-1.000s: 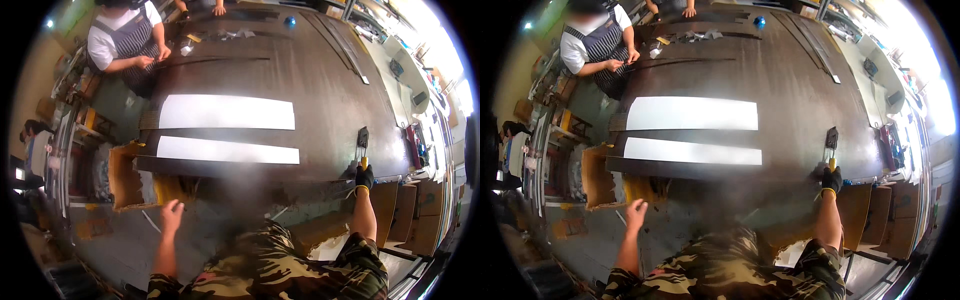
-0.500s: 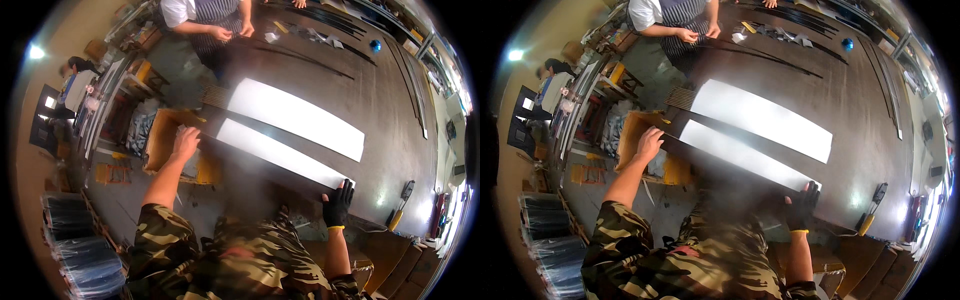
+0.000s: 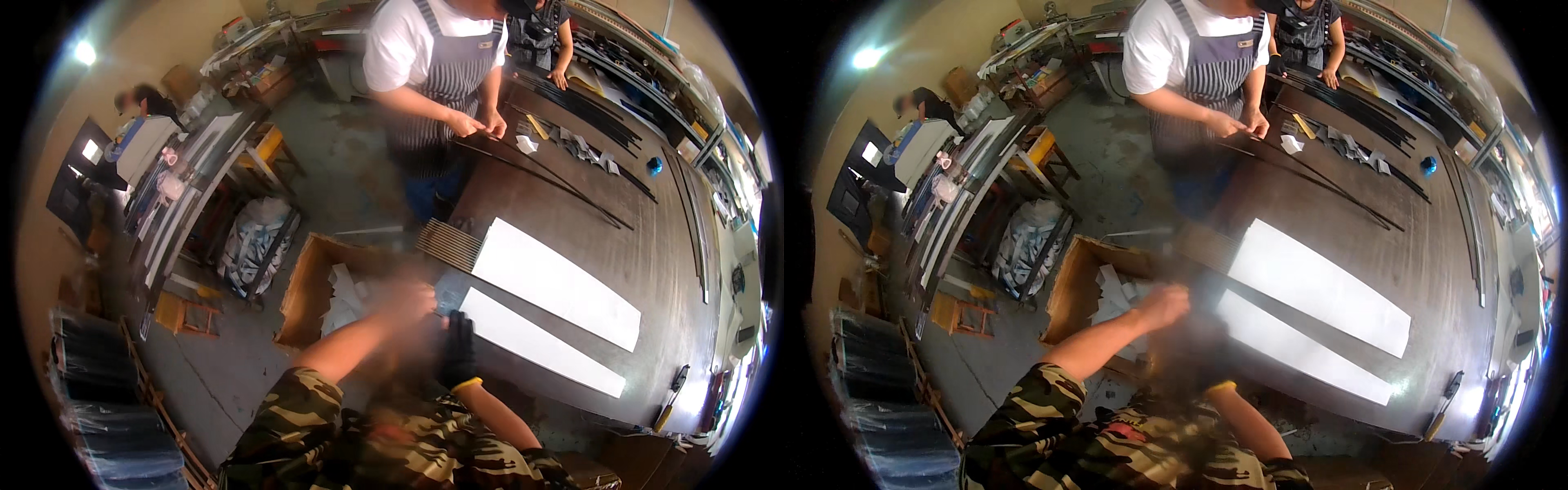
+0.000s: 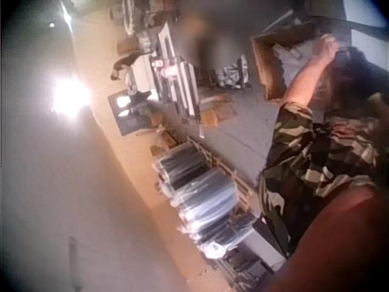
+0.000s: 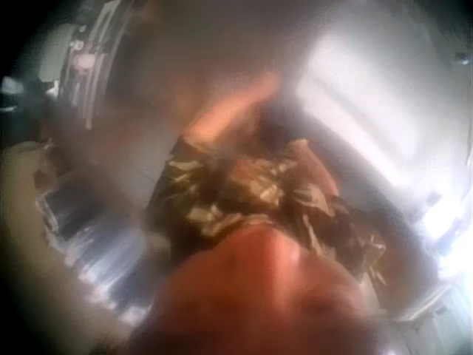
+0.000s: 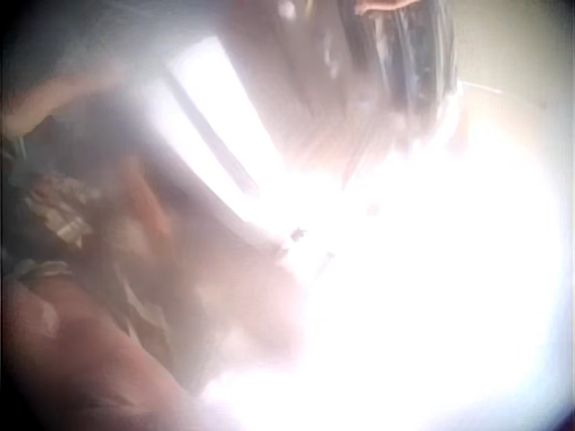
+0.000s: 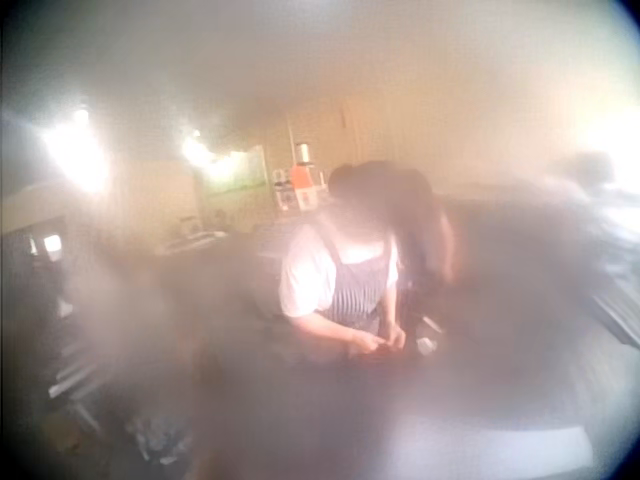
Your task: The person applies black adhesive strips to metal sheets using a hand tool to press them down.
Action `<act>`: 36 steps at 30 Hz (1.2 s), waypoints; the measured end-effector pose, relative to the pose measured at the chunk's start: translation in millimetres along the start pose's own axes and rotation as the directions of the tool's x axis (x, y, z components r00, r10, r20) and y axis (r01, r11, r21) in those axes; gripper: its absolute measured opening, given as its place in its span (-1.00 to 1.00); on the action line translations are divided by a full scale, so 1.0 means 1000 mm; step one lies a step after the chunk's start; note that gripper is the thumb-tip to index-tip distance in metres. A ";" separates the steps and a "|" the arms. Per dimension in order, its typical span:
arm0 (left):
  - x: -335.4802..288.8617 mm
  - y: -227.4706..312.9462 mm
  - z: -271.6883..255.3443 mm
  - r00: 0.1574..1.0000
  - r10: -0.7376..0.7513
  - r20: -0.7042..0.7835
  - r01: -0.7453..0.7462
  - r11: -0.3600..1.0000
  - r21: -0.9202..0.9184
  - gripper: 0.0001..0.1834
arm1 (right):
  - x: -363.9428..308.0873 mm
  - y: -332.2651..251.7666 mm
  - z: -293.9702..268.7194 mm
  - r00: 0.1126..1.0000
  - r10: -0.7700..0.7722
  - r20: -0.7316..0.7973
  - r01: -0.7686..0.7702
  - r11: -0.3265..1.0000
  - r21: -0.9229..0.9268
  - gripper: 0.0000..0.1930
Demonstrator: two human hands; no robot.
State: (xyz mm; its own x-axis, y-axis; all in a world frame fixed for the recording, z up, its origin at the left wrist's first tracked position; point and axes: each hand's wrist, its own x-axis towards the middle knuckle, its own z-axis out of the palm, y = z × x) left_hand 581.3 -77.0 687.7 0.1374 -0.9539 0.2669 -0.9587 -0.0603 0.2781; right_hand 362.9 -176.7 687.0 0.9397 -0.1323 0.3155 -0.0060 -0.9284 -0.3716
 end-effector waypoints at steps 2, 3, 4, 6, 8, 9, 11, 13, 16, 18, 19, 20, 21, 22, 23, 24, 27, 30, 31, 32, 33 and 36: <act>0.001 0.005 -0.017 0.997 -0.064 -0.045 0.059 0.991 -0.120 -0.89 | 0.030 -0.006 0.031 0.995 -0.100 0.025 0.099 0.993 0.057 -0.14; -0.003 0.005 -0.016 0.992 -0.113 -0.051 0.104 0.983 -0.153 -0.88 | 0.036 -0.013 0.029 0.999 -0.025 -0.047 0.027 0.999 0.037 -0.32; -0.010 0.005 -0.015 0.984 -0.169 -0.053 0.157 0.971 -0.180 -0.87 | 0.047 -0.023 0.023 0.992 0.046 -0.119 -0.042 0.999 0.034 -0.48; -0.014 0.000 -0.001 0.990 -0.111 -0.081 0.100 0.986 -0.131 -0.83 | 0.033 0.006 0.020 0.963 0.216 -0.161 -0.190 0.969 0.160 -0.70; -0.014 -0.014 0.039 0.987 0.058 -0.150 -0.072 0.994 -0.088 -0.84 | 0.026 0.044 0.005 0.932 0.339 -0.127 -0.315 0.933 0.175 -0.80; 0.000 0.006 0.003 0.976 0.040 -0.212 -0.083 0.977 -0.196 -0.84 | 0.020 0.065 -0.006 0.909 0.408 -0.085 -0.397 0.909 0.124 -0.75; -0.005 -0.004 0.006 0.987 0.038 -0.155 -0.054 0.994 -0.097 -0.86 | 0.026 0.079 -0.028 0.910 0.409 0.068 -0.388 0.897 -0.212 -0.59; -0.003 -0.003 0.040 0.994 -0.047 -0.102 0.039 0.996 -0.081 -0.89 | 0.025 0.094 -0.035 0.878 0.463 0.121 -0.393 0.841 -0.371 -0.54; -0.018 0.000 0.042 0.999 -0.046 0.009 0.046 0.999 -0.017 -0.91 | 0.019 0.079 -0.045 0.882 0.467 0.062 -0.458 0.881 -0.115 -0.72; -0.009 0.003 0.003 0.995 -0.086 -0.046 0.076 0.981 -0.180 -0.93 | 0.035 0.076 -0.040 0.868 0.474 0.149 -0.453 0.878 -0.155 -0.81; -0.008 0.003 0.005 0.995 -0.090 -0.044 0.080 0.978 -0.191 -0.94 | 0.044 0.069 -0.044 0.850 0.489 0.198 -0.468 0.872 -0.143 -0.82; -0.007 0.003 0.009 0.994 -0.099 -0.043 0.088 0.975 -0.202 -0.95 | 0.038 0.071 -0.039 0.857 0.482 0.182 -0.463 0.875 -0.140 -0.81; -0.007 0.006 0.012 0.993 -0.112 -0.043 0.100 0.972 -0.212 -0.95 | 0.029 0.077 -0.030 0.865 0.473 0.168 -0.454 0.880 -0.138 -0.80; -0.006 0.005 0.012 0.993 -0.112 -0.030 0.102 0.970 -0.220 -0.95 | 0.033 0.074 -0.027 0.878 0.455 0.148 -0.439 0.889 -0.127 -0.79; -0.005 0.005 0.012 0.993 -0.114 -0.019 0.106 0.968 -0.228 -0.95 | 0.036 0.069 -0.029 0.904 0.402 0.144 -0.386 0.914 -0.127 -0.78; -0.005 0.005 0.011 0.993 -0.117 -0.009 0.112 0.966 -0.235 -0.95 | 0.040 0.066 -0.023 0.908 0.398 0.130 -0.388 0.917 -0.093 -0.80; -0.004 0.004 0.012 0.992 -0.114 -0.044 0.100 0.965 -0.243 -0.94 | 0.057 0.056 -0.014 0.909 0.398 0.127 -0.393 0.918 -0.059 -0.88; -0.004 0.003 0.009 0.992 -0.122 -0.038 0.109 0.961 -0.254 -0.95 | 0.074 0.058 -0.016 0.852 0.469 0.234 -0.445 0.883 -0.151 -0.86; -0.004 0.002 0.008 0.991 -0.131 -0.030 0.119 0.960 -0.254 -0.95 | 0.076 0.068 -0.017 0.838 0.469 0.278 -0.440 0.883 -0.165 -0.86; -0.004 0.003 0.007 0.990 -0.141 -0.024 0.130 0.958 -0.255 -0.95 | 0.076 0.081 -0.021 0.822 0.469 0.323 -0.433 0.883 -0.180 -0.85; -0.004 0.003 0.006 0.989 -0.150 -0.017 0.141 0.956 -0.257 -0.95 | 0.074 0.090 -0.021 0.804 0.468 0.367 -0.426 0.884 -0.195 -0.85; -0.003 0.002 0.009 0.991 -0.131 -0.035 0.121 0.971 -0.208 -0.95 | 0.075 0.086 -0.029 0.813 0.397 0.425 -0.397 0.913 -0.093 -0.85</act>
State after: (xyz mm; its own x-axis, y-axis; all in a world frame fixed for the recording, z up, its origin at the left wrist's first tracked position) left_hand 576.4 -76.8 679.6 0.2708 -0.9268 0.2602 -0.8621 -0.1133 0.4939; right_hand 423.4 -276.4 703.7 0.9073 -0.3286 -0.2623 -0.4105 -0.8273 -0.3834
